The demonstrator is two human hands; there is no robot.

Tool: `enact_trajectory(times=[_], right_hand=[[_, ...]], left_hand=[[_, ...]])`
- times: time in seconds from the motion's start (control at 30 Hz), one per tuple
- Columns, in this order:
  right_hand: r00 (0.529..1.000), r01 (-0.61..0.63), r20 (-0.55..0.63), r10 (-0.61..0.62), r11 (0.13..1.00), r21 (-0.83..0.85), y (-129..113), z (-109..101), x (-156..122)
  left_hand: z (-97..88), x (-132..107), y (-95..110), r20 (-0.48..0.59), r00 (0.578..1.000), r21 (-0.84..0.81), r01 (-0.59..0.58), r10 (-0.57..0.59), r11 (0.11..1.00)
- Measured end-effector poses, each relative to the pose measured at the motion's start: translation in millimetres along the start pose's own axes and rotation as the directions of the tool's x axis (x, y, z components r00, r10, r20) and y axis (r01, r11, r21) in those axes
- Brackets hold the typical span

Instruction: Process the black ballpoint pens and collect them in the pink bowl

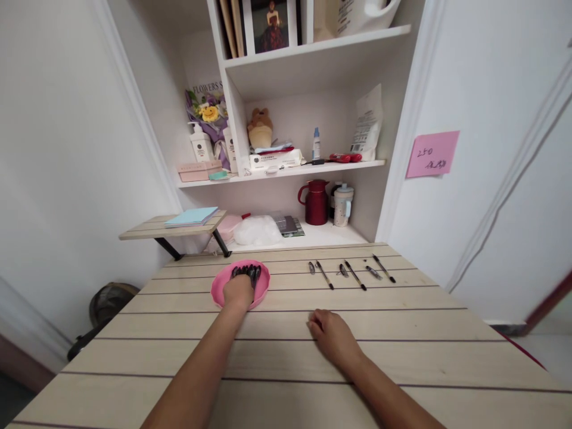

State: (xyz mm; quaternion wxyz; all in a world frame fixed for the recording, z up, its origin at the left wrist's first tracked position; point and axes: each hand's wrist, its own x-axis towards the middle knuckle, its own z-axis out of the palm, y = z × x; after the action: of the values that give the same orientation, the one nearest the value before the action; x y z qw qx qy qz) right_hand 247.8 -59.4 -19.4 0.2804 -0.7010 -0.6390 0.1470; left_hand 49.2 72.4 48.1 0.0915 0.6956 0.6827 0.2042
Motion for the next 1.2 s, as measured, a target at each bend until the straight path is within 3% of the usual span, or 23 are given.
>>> enact_trajectory(times=[0.13,0.27,0.4,0.47,0.53,0.6,0.67,0.83,0.93,1.07,1.13,1.2], right_hand=[[1.000,0.009,-0.004,-0.009,1.000,-0.005,0.6,-0.2,-0.2],[0.999,0.033,-0.027,-0.032,0.999,0.033,6.3,3.4,-0.7],[1.000,0.006,-0.022,0.000,0.963,0.269,4.4,2.8,2.3],[0.997,-0.076,0.022,0.076,0.850,0.521,-2.3,-3.3,6.7],[0.986,-0.156,0.082,0.146,0.621,0.768,-10.4,-12.3,13.1],[0.979,-0.170,0.111,0.170,0.388,0.906,-16.6,-20.4,20.4],[0.981,-0.140,0.094,0.172,0.280,0.950,-18.7,-23.7,27.1],[0.974,-0.114,0.066,0.215,0.220,0.969,-10.5,-11.3,34.2],[0.969,-0.110,0.061,0.237,0.198,0.974,-5.3,-2.8,32.0],[0.956,-0.170,0.091,0.278,0.273,0.947,-3.0,2.3,27.3],[0.951,-0.199,0.116,0.287,0.281,0.939,-2.6,2.2,26.7],[0.948,-0.183,0.105,0.301,0.244,0.952,-1.4,-0.4,28.3]], left_hand=[[-3.9,2.2,2.1,0.030,0.999,-0.059,0.028,-0.026,0.998],[-19.5,4.4,-2.5,0.119,0.992,-0.132,0.053,-0.037,0.990],[-27.0,-13.5,-0.5,0.235,0.971,-0.316,0.029,0.049,0.948],[-18.7,-31.5,6.2,0.302,0.947,-0.421,0.028,0.110,0.907],[-3.5,-51.4,14.5,0.383,0.905,-0.548,0.061,0.185,0.834],[13.8,-68.8,22.4,0.469,0.842,-0.701,0.169,0.268,0.693],[28.2,-81.0,29.3,0.529,0.795,-0.747,0.270,0.297,0.608],[45.6,-93.2,45.3,0.609,0.718,-0.774,0.445,0.337,0.450],[56.5,-97.4,54.8,0.599,0.723,-0.795,0.489,0.343,0.358],[74.0,-104.0,62.7,0.578,0.757,-0.809,0.481,0.305,0.338],[77.4,-106.2,63.4,0.587,0.744,-0.806,0.499,0.320,0.318],[75.9,-107.5,61.9,0.617,0.697,-0.787,0.552,0.366,0.277]])
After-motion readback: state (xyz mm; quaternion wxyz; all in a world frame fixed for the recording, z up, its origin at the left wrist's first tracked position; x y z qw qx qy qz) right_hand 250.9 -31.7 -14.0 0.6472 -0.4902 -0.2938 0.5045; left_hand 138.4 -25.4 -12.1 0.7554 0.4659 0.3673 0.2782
